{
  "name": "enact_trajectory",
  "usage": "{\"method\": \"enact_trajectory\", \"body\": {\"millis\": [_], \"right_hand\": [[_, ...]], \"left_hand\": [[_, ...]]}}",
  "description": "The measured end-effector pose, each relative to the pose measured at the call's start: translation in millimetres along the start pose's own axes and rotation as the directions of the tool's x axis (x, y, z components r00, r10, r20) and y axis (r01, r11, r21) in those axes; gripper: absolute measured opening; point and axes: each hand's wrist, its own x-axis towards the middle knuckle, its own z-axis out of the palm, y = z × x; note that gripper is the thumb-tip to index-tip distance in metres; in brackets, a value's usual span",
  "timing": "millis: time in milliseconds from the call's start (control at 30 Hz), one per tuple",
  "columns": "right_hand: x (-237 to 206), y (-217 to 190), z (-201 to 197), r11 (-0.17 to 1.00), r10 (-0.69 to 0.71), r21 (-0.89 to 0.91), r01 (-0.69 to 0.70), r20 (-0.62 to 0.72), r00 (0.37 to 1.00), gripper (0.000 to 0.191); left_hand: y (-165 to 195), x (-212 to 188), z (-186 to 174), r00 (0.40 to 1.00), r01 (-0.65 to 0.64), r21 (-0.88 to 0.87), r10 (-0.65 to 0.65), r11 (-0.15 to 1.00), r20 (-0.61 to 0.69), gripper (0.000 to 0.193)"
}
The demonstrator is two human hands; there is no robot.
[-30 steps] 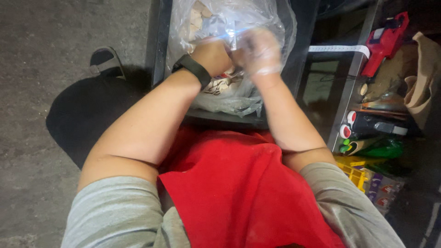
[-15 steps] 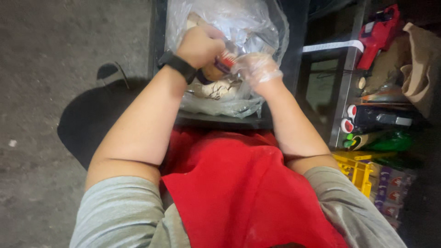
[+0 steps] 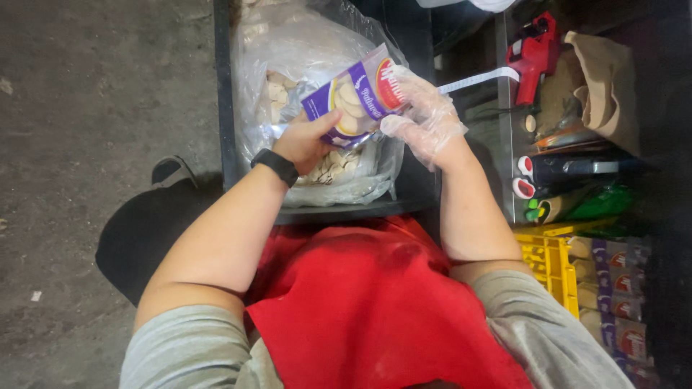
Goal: The person scoops flat, round, beige snack pieces from a large plastic bag into small purple and white retail snack bags. The person seals each filled bag and places it into a yellow crate. The person repeats this process throughout the clip.
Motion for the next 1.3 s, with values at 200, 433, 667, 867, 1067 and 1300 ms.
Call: {"method": "enact_trajectory", "body": {"millis": [200, 433, 667, 867, 1067, 1300], "right_hand": [[-2, -14, 5, 0.951, 0.309, -0.028, -0.308, 0.096, 0.946, 0.028], [-1, -35, 7, 0.881, 0.313, -0.380, -0.282, 0.020, 0.950, 0.044], [-4, -40, -5, 0.922, 0.364, 0.070, -0.382, 0.186, 0.913, 0.046], [-1, -16, -7, 0.924, 0.380, -0.026, -0.381, 0.167, 0.910, 0.023], [-4, -17, -15, 0.937, 0.309, 0.056, -0.344, 0.322, 0.895, 0.034], [-1, -32, -5, 0.839, 0.099, 0.480, -0.256, 0.329, 0.939, 0.071]], "left_hand": [[-3, -1, -1, 0.989, -0.144, 0.027, 0.145, 0.989, -0.003, 0.051], [-8, 4, -5, 0.985, -0.146, 0.076, 0.152, 0.986, -0.077, 0.045], [1, -1, 3, 0.997, -0.070, 0.015, 0.071, 0.997, -0.040, 0.058], [3, -3, 7, 1.000, 0.016, -0.203, -0.015, 0.979, 0.007, 0.053], [1, -2, 1, 0.996, -0.068, 0.004, 0.068, 0.998, -0.058, 0.058], [-2, -3, 5, 0.998, -0.051, 0.027, 0.052, 0.998, -0.033, 0.061]]}}
